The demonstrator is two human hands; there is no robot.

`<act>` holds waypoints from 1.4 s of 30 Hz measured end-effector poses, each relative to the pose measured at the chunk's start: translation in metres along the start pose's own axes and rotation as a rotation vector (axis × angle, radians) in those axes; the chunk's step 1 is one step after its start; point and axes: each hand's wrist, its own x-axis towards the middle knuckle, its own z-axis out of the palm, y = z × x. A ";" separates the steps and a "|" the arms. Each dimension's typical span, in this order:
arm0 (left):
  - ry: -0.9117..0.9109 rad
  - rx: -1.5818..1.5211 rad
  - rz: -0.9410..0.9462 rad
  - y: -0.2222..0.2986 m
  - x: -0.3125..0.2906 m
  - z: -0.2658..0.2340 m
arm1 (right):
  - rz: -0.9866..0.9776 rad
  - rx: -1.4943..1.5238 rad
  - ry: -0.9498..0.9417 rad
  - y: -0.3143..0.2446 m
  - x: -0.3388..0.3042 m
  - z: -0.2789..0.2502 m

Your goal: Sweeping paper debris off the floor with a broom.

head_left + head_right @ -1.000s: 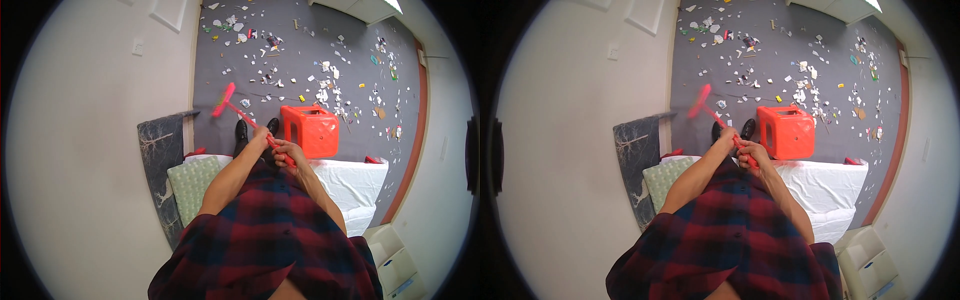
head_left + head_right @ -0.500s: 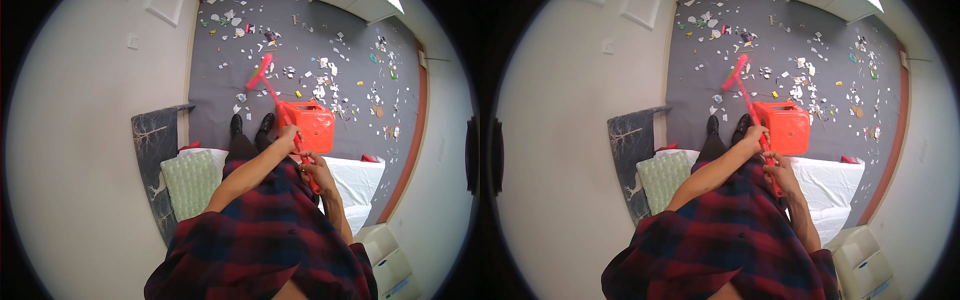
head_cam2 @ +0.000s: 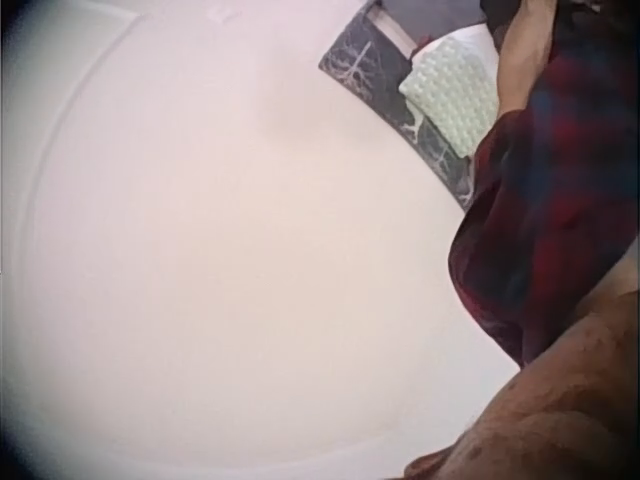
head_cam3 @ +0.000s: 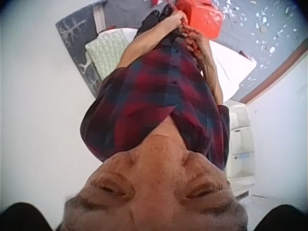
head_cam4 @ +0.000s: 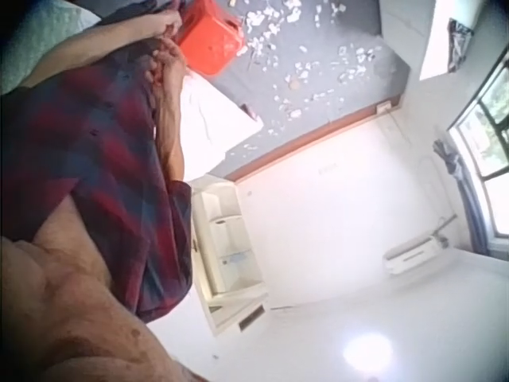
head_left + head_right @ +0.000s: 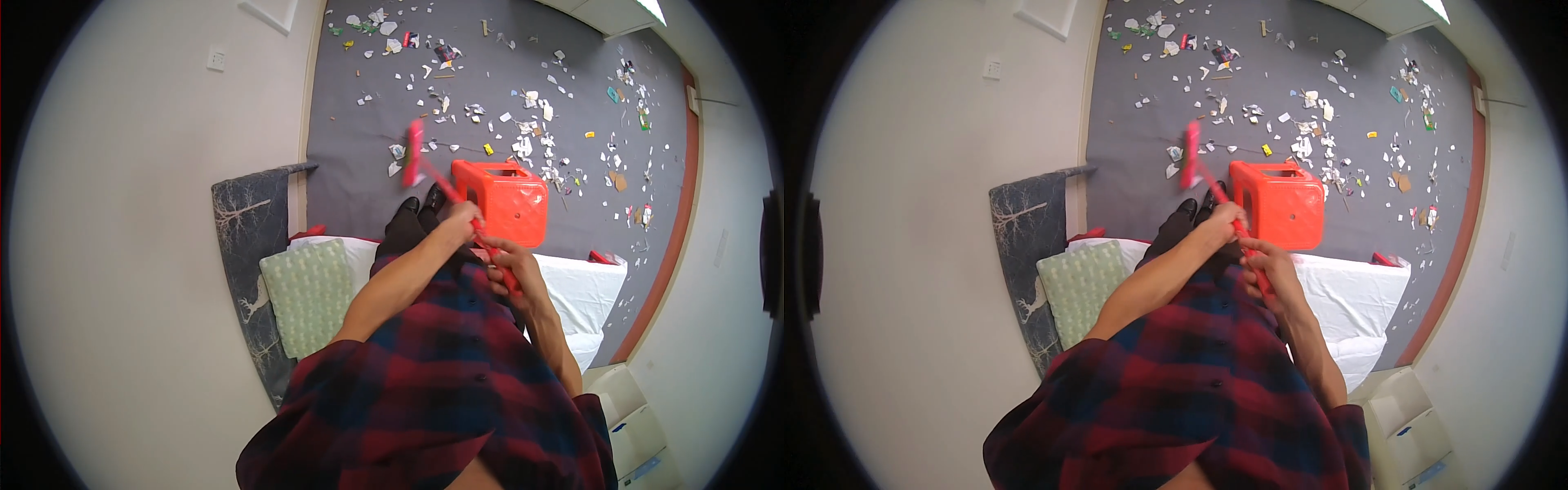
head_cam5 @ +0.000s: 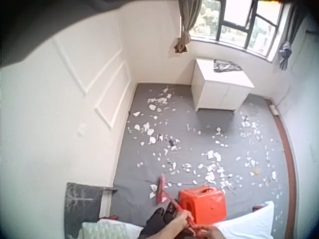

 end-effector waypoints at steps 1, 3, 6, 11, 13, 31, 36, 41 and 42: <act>-0.044 0.012 -0.014 0.000 0.002 0.003 | -0.056 -0.104 0.087 0.001 -0.013 0.008; -0.098 0.031 -0.041 -0.001 -0.007 0.019 | -0.143 -0.230 0.211 0.001 -0.031 0.018; -0.158 0.045 -0.025 -0.006 -0.054 0.062 | -0.216 -0.199 0.210 -0.004 -0.046 0.009; 0.167 -0.020 0.196 -0.013 -0.052 0.026 | -0.058 -0.058 0.091 -0.016 -0.043 -0.002; 0.230 -0.124 0.127 -0.010 -0.052 0.007 | -0.003 0.040 0.010 -0.018 -0.023 -0.012; -0.103 0.115 0.068 -0.006 -0.057 0.074 | -0.234 -0.156 0.231 -0.010 -0.034 -0.005; 0.220 0.084 0.182 -0.009 -0.054 0.030 | -0.054 -0.034 0.123 -0.019 -0.024 -0.020; 0.444 -0.006 0.082 -0.006 -0.047 0.002 | 0.197 0.404 -0.058 -0.003 0.032 -0.052; 0.456 -0.003 0.065 -0.006 -0.047 -0.001 | 0.255 0.520 -0.064 -0.003 0.036 -0.048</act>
